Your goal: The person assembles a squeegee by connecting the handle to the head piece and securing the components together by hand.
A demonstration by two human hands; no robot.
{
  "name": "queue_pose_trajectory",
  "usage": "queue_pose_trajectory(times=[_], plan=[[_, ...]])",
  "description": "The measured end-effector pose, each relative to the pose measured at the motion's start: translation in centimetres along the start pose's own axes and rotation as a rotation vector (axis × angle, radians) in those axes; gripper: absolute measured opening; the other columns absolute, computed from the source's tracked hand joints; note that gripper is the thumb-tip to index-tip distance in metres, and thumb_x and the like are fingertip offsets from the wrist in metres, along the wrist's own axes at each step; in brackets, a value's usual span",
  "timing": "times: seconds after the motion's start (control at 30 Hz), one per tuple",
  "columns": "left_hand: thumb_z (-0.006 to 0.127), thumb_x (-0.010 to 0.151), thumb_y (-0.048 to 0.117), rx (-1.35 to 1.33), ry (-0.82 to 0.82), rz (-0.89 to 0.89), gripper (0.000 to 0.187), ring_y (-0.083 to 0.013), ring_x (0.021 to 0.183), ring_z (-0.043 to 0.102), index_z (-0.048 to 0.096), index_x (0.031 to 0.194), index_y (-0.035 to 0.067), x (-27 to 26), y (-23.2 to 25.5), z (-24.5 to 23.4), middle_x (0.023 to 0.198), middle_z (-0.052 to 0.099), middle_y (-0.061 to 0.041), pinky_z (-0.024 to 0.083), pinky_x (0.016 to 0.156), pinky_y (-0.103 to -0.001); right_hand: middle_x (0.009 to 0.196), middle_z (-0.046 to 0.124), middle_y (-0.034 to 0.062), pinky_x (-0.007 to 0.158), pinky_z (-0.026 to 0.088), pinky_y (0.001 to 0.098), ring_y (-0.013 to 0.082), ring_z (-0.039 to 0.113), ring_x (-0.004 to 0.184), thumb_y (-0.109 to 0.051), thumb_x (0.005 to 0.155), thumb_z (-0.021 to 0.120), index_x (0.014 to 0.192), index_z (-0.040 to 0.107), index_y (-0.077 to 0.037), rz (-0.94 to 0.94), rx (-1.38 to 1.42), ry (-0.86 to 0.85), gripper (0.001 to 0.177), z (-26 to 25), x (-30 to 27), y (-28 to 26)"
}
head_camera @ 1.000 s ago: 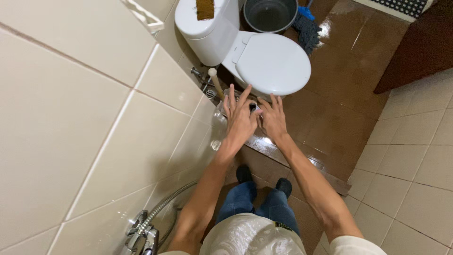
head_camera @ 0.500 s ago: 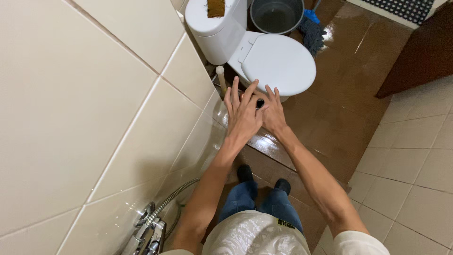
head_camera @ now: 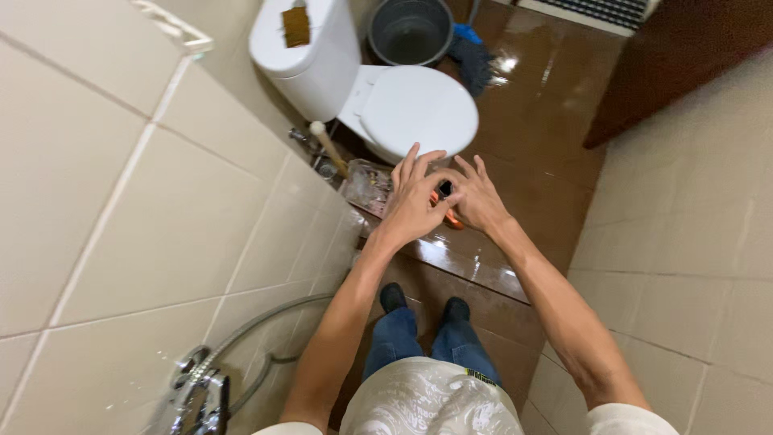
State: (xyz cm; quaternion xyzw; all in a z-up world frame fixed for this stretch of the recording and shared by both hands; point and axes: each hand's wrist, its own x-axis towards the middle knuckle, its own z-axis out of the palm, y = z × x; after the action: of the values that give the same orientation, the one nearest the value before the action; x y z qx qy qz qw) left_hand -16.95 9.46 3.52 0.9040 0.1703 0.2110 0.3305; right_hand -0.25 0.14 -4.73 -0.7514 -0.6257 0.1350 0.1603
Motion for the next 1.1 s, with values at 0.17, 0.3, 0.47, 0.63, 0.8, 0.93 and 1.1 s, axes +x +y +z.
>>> queue_pose_trajectory(times=[0.17, 0.3, 0.47, 0.63, 0.8, 0.93, 1.1], plan=[[0.083, 0.082, 0.032, -0.088, -0.127, 0.094, 0.032, -0.0412, 0.155, 0.018, 0.077, 0.109, 0.017, 1.2, 4.1, 6.2, 0.153, 0.048, -0.008, 0.015, 0.123, -0.058, 0.157, 0.046, 0.0056, 0.124, 0.014, 0.064, 0.0375, 0.029, 0.151, -0.022, 0.079, 0.079, 0.142, 0.053, -0.016, 0.044, -0.18, -0.119, 0.068, -2.3, -7.5, 6.5], [0.086, 0.081, 0.035, -0.149, -0.093, 0.094, 0.03, -0.0384, 0.153, 0.024, 0.08, 0.105, 0.018, 2.6, 8.1, 12.3, 0.147, 0.053, -0.006, 0.016, 0.123, -0.059, 0.161, 0.038, 0.0064, 0.122, 0.014, 0.0655, 0.0399, 0.028, 0.15, -0.022, 0.084, 0.077, 0.145, 0.053, -0.017, 0.136, -0.192, -0.176, 0.065, -4.4, -12.7, 11.5], [0.085, 0.08, 0.037, -0.21, -0.001, 0.056, 0.032, -0.0365, 0.152, 0.028, 0.082, 0.102, 0.014, 3.4, 12.4, 20.8, 0.144, 0.058, -0.005, 0.015, 0.124, -0.058, 0.161, 0.036, 0.0094, 0.125, 0.012, 0.0631, 0.0373, 0.025, 0.154, -0.022, 0.082, 0.078, 0.135, 0.062, -0.02, 0.338, -0.093, -0.174, 0.056, -5.6, -19.0, 16.4], [0.084, 0.084, 0.041, -0.201, 0.149, 0.015, 0.041, -0.0359, 0.151, 0.031, 0.08, 0.101, 0.004, 3.0, 14.5, 25.3, 0.139, 0.06, -0.005, 0.019, 0.124, -0.057, 0.157, 0.044, 0.0125, 0.121, 0.016, 0.0653, 0.0401, 0.03, 0.15, -0.014, 0.081, 0.072, 0.137, 0.059, -0.009, 0.392, -0.087, -0.012, 0.058, -3.2, -22.9, 19.5], [0.081, 0.089, 0.043, -0.193, 0.262, -0.124, 0.04, -0.0319, 0.149, 0.038, 0.079, 0.1, 0.005, 2.4, 13.9, 26.8, 0.137, 0.061, -0.004, 0.029, 0.121, -0.051, 0.151, 0.049, 0.0168, 0.121, 0.019, 0.0674, 0.0437, 0.035, 0.147, -0.016, 0.087, 0.069, 0.134, 0.061, -0.008, 0.516, 0.017, 0.258, 0.048, 0.8, -23.7, 18.4], [0.083, 0.087, 0.04, -0.144, 0.24, -0.146, 0.037, -0.0358, 0.146, 0.035, 0.078, 0.098, 0.004, 2.6, 12.3, 26.6, 0.136, 0.06, -0.01, 0.024, 0.119, -0.054, 0.151, 0.049, 0.0211, 0.117, 0.019, 0.0721, 0.0471, 0.035, 0.146, -0.014, 0.091, 0.066, 0.136, 0.063, -0.005, 0.475, -0.095, 0.322, 0.046, 3.3, -21.7, 18.5], [0.073, 0.095, 0.034, -0.254, 0.08, -0.167, 0.035, -0.0405, 0.148, 0.032, 0.074, 0.117, 0.006, 2.1, 8.2, 25.1, 0.147, 0.049, -0.016, 0.024, 0.12, -0.055, 0.15, 0.052, 0.0163, 0.118, 0.02, 0.0713, 0.0454, 0.035, 0.146, -0.013, 0.086, 0.069, 0.127, 0.069, -0.009, 0.412, -0.141, 0.294, 0.041, 5.0, -18.1, 17.9]])
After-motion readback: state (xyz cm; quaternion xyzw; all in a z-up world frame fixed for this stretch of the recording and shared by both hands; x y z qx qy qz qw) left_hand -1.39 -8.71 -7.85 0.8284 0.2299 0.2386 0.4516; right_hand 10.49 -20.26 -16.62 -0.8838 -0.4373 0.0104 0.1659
